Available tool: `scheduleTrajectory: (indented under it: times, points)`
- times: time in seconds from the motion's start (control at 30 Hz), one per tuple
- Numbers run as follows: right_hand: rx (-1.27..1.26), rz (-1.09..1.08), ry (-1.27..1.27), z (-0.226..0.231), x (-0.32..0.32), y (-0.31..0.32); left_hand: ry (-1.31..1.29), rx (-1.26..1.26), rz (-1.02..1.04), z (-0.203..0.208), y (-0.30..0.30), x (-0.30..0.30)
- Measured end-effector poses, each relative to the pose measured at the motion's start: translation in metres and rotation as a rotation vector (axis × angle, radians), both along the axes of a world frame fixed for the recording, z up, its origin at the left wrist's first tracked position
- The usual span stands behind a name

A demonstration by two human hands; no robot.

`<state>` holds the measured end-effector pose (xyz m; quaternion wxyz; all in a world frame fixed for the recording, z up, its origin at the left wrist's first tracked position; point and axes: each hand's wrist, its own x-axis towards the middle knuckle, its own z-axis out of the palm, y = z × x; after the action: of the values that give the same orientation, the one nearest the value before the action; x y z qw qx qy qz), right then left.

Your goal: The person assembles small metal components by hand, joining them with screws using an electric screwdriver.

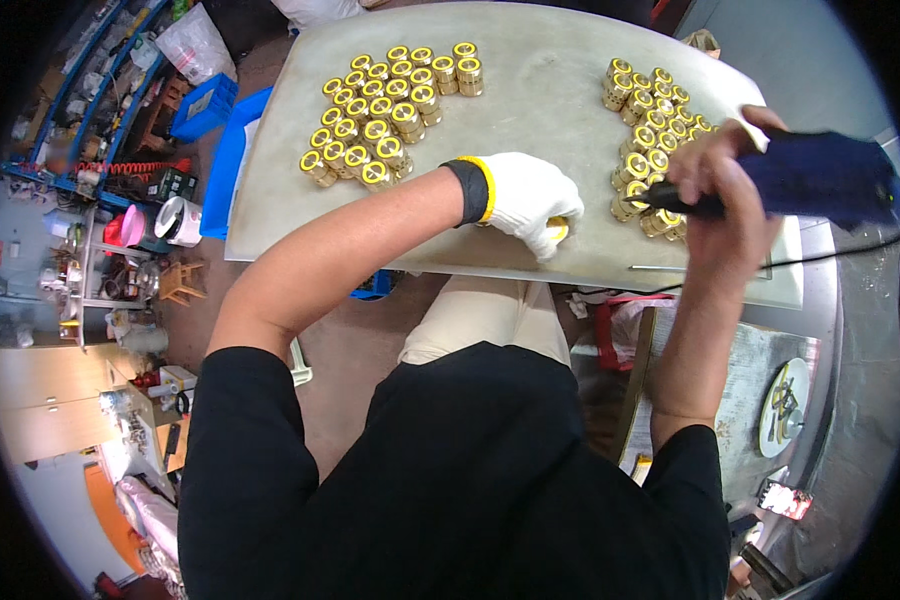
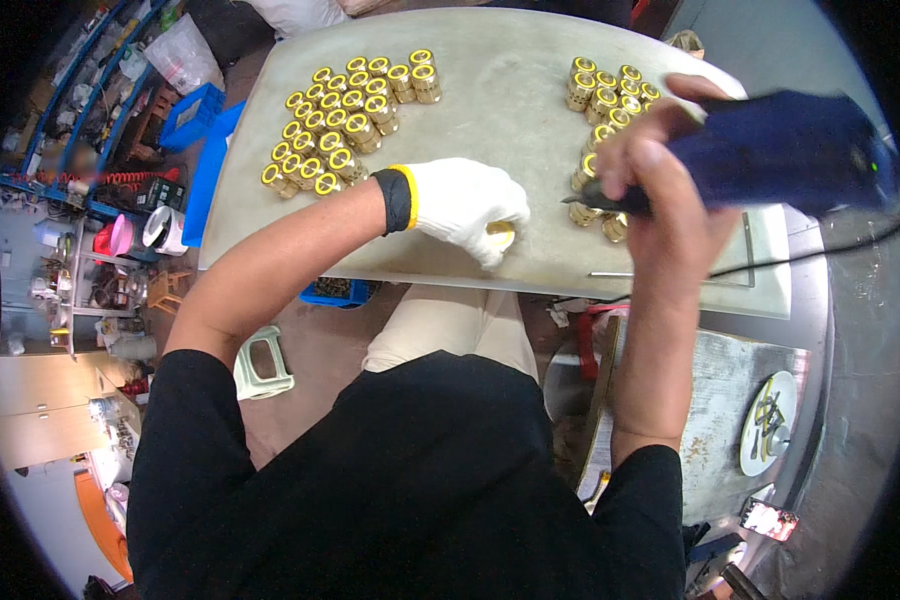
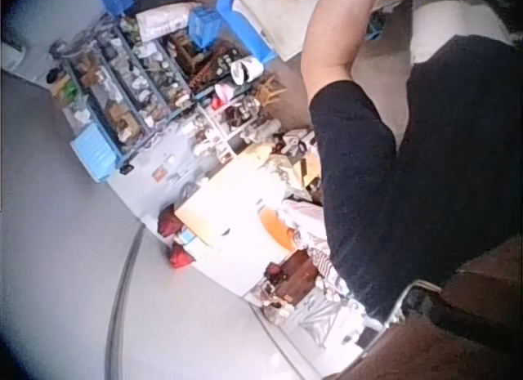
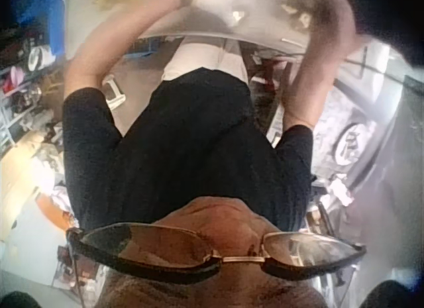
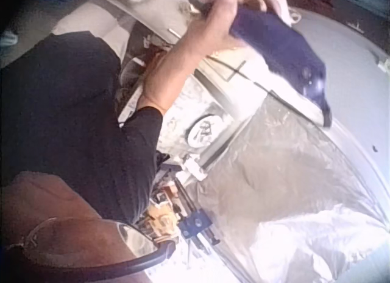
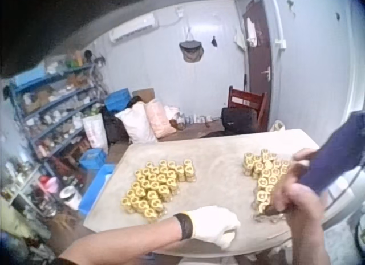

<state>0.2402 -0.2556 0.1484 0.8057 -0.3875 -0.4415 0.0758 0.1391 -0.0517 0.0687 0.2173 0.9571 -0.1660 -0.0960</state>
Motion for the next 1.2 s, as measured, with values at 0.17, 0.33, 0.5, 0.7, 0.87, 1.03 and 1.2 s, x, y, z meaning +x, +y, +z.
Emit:
scheduleTrajectory:
  times: [0.17,0.33,0.5,0.7,0.87,1.03,1.2]
  points:
    - [0.048,0.035,-0.077,0.014,0.001,-0.031,0.053,0.106,-0.096,0.010,0.008,-0.002]
    - [0.023,0.023,-0.126,0.018,0.008,-0.047,0.029,0.272,-0.154,0.018,0.009,-0.012]
    - [0.028,-0.019,-0.126,0.023,0.017,-0.064,0.025,0.319,-0.161,0.012,0.014,-0.015]
    - [0.073,0.052,-0.167,0.029,0.027,-0.080,-0.297,0.221,0.489,0.025,-0.016,-0.070]
    - [0.090,0.118,-0.154,0.032,0.030,-0.078,-0.355,0.161,0.887,-0.016,-0.056,-0.079]
    - [0.054,0.131,-0.122,0.022,0.034,-0.078,-0.501,0.252,1.024,-0.029,-0.058,-0.053]
    - [0.024,0.123,-0.113,0.025,0.034,-0.087,-0.551,0.292,1.005,-0.031,-0.027,-0.066]
